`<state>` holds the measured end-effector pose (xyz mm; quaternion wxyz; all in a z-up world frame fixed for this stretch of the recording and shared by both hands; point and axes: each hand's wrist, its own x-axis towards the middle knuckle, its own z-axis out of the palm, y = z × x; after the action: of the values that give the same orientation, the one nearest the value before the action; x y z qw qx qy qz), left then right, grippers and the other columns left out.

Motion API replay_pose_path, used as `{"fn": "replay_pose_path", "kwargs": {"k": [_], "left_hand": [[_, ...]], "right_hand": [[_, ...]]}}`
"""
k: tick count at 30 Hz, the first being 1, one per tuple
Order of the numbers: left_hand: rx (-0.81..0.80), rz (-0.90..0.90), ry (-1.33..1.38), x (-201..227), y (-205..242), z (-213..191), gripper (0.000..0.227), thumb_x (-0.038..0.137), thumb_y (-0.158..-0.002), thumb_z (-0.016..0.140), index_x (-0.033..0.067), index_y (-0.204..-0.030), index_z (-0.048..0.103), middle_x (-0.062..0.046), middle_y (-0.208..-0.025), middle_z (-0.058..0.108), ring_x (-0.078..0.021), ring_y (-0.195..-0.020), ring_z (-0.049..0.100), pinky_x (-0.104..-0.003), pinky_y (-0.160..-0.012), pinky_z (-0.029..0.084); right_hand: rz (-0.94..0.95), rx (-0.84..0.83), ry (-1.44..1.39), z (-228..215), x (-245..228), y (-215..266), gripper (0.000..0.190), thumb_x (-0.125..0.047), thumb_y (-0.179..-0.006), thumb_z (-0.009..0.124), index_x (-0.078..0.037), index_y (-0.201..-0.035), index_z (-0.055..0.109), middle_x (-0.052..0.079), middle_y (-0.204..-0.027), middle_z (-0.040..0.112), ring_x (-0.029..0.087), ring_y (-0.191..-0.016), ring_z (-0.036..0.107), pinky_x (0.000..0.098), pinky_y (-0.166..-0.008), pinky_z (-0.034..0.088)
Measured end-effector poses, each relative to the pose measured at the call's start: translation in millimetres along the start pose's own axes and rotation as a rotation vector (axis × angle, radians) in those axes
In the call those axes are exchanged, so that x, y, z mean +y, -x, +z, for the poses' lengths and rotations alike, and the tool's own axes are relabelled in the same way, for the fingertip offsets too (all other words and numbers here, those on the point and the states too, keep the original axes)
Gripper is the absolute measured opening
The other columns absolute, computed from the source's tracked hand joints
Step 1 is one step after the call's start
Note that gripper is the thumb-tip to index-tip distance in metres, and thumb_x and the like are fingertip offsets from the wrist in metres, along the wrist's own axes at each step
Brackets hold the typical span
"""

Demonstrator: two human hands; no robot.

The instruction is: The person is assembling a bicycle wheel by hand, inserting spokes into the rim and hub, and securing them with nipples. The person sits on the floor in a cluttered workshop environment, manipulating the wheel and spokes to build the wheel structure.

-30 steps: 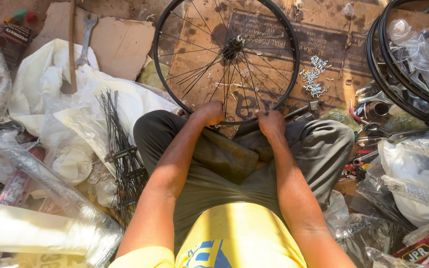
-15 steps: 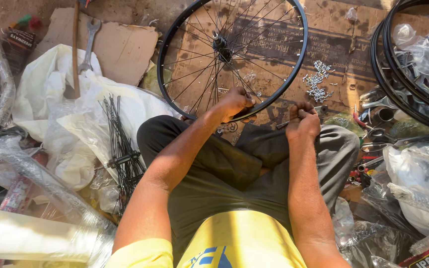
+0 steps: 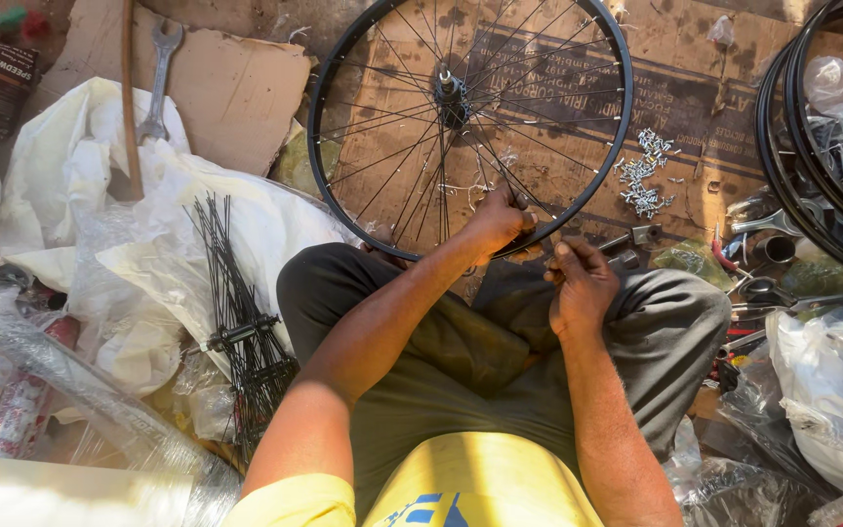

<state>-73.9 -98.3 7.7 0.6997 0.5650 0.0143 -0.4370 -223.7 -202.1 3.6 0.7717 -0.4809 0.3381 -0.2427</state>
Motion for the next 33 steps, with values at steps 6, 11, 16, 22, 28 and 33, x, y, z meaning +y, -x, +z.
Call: {"fn": "replay_pose_path", "kwargs": {"k": [6, 11, 16, 22, 28, 33], "left_hand": [[-0.005, -0.007, -0.006, 9, 5, 1, 0.019, 0.002, -0.092, 0.062, -0.0022, -0.102, 0.046, -0.019, -0.081, 0.062, -0.0283, -0.058, 0.072, -0.040, -0.041, 0.056], [0.043, 0.004, -0.101, 26, 23, 8, 0.023, -0.004, -0.087, 0.058, -0.0015, -0.105, 0.043, -0.020, -0.081, 0.061, -0.0275, -0.056, 0.070, -0.040, -0.039, 0.058], [0.082, 0.020, -0.121, 27, 21, 9, 0.031, -0.006, -0.084, 0.060, -0.0012, -0.107, 0.040, -0.020, -0.083, 0.061, -0.0274, -0.056, 0.070, -0.041, -0.037, 0.058], [0.131, 0.063, -0.163, 11, 7, 6, 0.031, -0.002, -0.082, 0.066, -0.0027, -0.104, 0.045, -0.017, -0.081, 0.059, -0.0255, -0.055, 0.066, -0.041, -0.039, 0.054], [0.166, 0.175, -0.321, -11, -14, 1, 0.029, 0.001, -0.076, 0.073, -0.0034, -0.098, 0.055, -0.012, -0.083, 0.060, -0.0240, -0.071, 0.063, -0.040, -0.055, 0.053], [0.130, 0.045, -0.173, -2, -4, 6, 0.021, 0.002, -0.084, 0.068, -0.0005, -0.095, 0.050, -0.011, -0.077, 0.060, -0.0235, -0.057, 0.064, -0.041, -0.043, 0.053]], "right_hand": [[-0.102, -0.026, 0.116, 10, 12, 6, 0.012, 0.007, -0.092, 0.070, 0.003, -0.103, 0.074, 0.008, -0.091, 0.073, 0.014, -0.075, 0.070, 0.0269, -0.064, 0.059], [-0.230, -0.007, 0.141, 15, 22, -2, 0.016, 0.012, -0.086, 0.075, 0.003, -0.099, 0.073, 0.005, -0.092, 0.070, 0.011, -0.075, 0.064, 0.0239, -0.067, 0.052], [-0.528, -0.062, 0.289, 21, 26, 2, 0.015, 0.013, -0.087, 0.078, 0.003, -0.096, 0.071, 0.002, -0.093, 0.066, 0.009, -0.087, 0.060, 0.0222, -0.079, 0.051], [-0.494, -0.017, 0.330, 33, 25, 6, 0.013, 0.010, -0.087, 0.077, 0.000, -0.093, 0.071, 0.002, -0.091, 0.068, 0.008, -0.082, 0.063, 0.0235, -0.075, 0.052], [-0.716, -0.086, 0.545, 39, 24, 25, 0.016, 0.012, -0.082, 0.071, -0.001, -0.091, 0.069, 0.007, -0.088, 0.071, 0.013, -0.082, 0.068, 0.0275, -0.077, 0.054], [-0.648, 0.056, 0.481, 41, 7, 13, 0.016, 0.010, -0.080, 0.074, -0.002, -0.089, 0.069, 0.008, -0.085, 0.070, 0.016, -0.077, 0.068, 0.0284, -0.070, 0.054]]}}
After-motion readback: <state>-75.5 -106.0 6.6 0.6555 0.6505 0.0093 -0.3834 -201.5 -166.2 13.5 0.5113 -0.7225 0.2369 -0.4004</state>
